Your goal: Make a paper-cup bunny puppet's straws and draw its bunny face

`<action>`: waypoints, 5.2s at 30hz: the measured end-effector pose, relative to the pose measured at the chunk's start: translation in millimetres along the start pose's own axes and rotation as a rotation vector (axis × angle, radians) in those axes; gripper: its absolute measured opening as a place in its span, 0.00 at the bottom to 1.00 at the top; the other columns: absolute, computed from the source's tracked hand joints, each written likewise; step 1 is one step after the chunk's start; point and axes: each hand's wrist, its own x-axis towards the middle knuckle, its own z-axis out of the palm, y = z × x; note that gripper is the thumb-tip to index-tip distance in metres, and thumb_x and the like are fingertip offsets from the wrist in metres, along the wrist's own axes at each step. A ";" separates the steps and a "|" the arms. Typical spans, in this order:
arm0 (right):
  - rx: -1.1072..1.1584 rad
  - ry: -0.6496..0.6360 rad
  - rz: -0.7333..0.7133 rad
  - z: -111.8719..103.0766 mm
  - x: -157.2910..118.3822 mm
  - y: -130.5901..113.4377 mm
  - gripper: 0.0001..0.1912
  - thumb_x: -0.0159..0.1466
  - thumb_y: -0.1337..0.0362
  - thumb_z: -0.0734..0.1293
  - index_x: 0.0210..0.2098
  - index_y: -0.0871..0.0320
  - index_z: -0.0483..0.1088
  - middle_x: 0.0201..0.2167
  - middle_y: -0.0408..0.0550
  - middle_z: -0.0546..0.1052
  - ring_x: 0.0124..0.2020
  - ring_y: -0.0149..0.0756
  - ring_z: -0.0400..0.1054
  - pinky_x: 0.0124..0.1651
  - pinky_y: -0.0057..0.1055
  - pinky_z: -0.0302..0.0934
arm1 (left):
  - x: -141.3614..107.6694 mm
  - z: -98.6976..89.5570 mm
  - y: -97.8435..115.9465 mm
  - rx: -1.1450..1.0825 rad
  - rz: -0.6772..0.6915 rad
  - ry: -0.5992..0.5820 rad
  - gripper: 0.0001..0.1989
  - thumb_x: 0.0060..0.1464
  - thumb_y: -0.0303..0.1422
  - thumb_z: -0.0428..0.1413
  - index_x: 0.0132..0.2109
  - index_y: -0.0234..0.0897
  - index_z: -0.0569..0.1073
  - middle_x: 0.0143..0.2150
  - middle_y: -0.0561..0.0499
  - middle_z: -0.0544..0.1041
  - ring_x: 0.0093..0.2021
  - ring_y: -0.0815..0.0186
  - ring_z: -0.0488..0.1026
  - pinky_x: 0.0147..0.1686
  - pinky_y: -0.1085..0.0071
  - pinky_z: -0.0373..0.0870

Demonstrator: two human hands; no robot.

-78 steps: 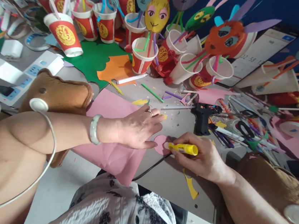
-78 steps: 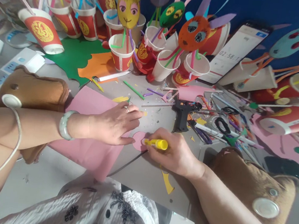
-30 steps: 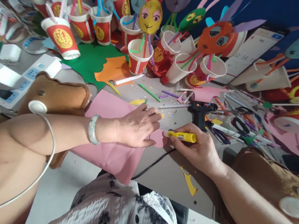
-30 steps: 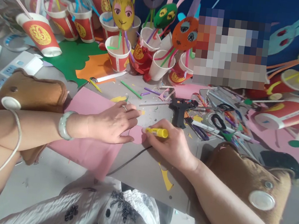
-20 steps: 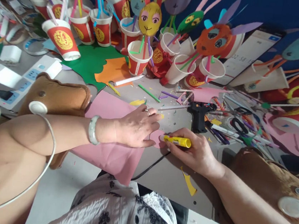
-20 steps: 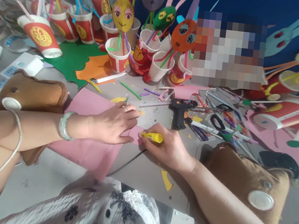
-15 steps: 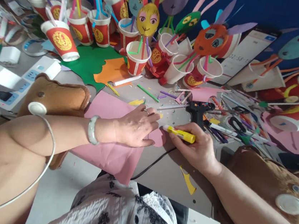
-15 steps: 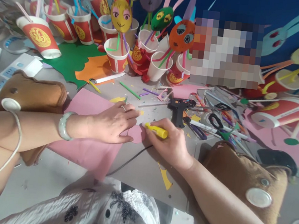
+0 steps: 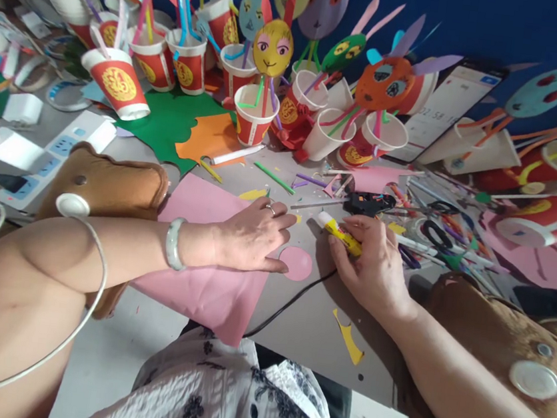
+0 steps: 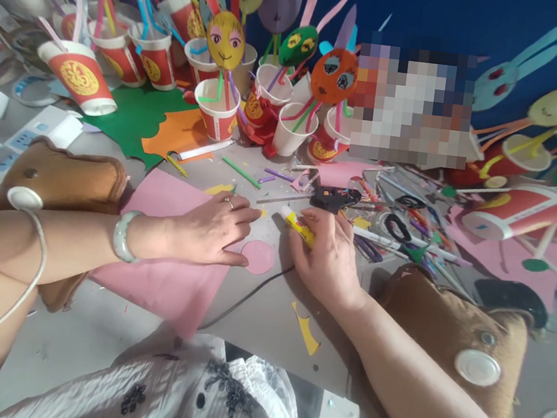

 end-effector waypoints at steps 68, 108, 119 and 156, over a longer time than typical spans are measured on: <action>-0.371 -0.498 0.047 11.1 65.3 -47.0 0.09 0.67 0.63 0.63 0.39 0.54 0.77 0.41 0.49 0.81 0.41 0.40 0.75 0.36 0.32 0.58 | -4.6 6.7 -1.1 -0.066 -0.032 0.112 0.22 0.58 0.50 0.57 0.38 0.32 0.79 0.50 0.40 0.78 0.47 0.51 0.70 0.51 0.53 0.59; 0.189 -0.133 -0.223 9.1 -7.1 -35.9 0.14 0.67 0.68 0.66 0.52 0.53 0.67 0.30 0.40 0.82 0.20 0.26 0.71 0.27 0.24 0.64 | -5.1 8.5 0.5 -0.114 -0.074 0.099 0.26 0.60 0.55 0.52 0.32 0.35 0.76 0.45 0.42 0.76 0.46 0.52 0.69 0.46 0.55 0.59; -0.018 -0.057 -0.507 14.8 -7.0 -25.7 0.14 0.67 0.71 0.68 0.52 0.55 0.70 0.29 0.44 0.82 0.23 0.31 0.74 0.28 0.27 0.63 | -4.9 15.5 -0.7 -0.133 -0.061 0.158 0.22 0.60 0.50 0.53 0.33 0.35 0.77 0.44 0.42 0.76 0.46 0.52 0.68 0.45 0.55 0.59; 0.075 -0.363 -0.639 -29.1 11.5 -24.0 0.25 0.63 0.76 0.60 0.59 0.58 0.63 0.28 0.42 0.78 0.22 0.29 0.68 0.26 0.27 0.60 | -5.2 15.1 1.8 -0.046 -0.092 0.121 0.25 0.60 0.53 0.52 0.34 0.34 0.79 0.49 0.42 0.77 0.47 0.52 0.68 0.45 0.54 0.59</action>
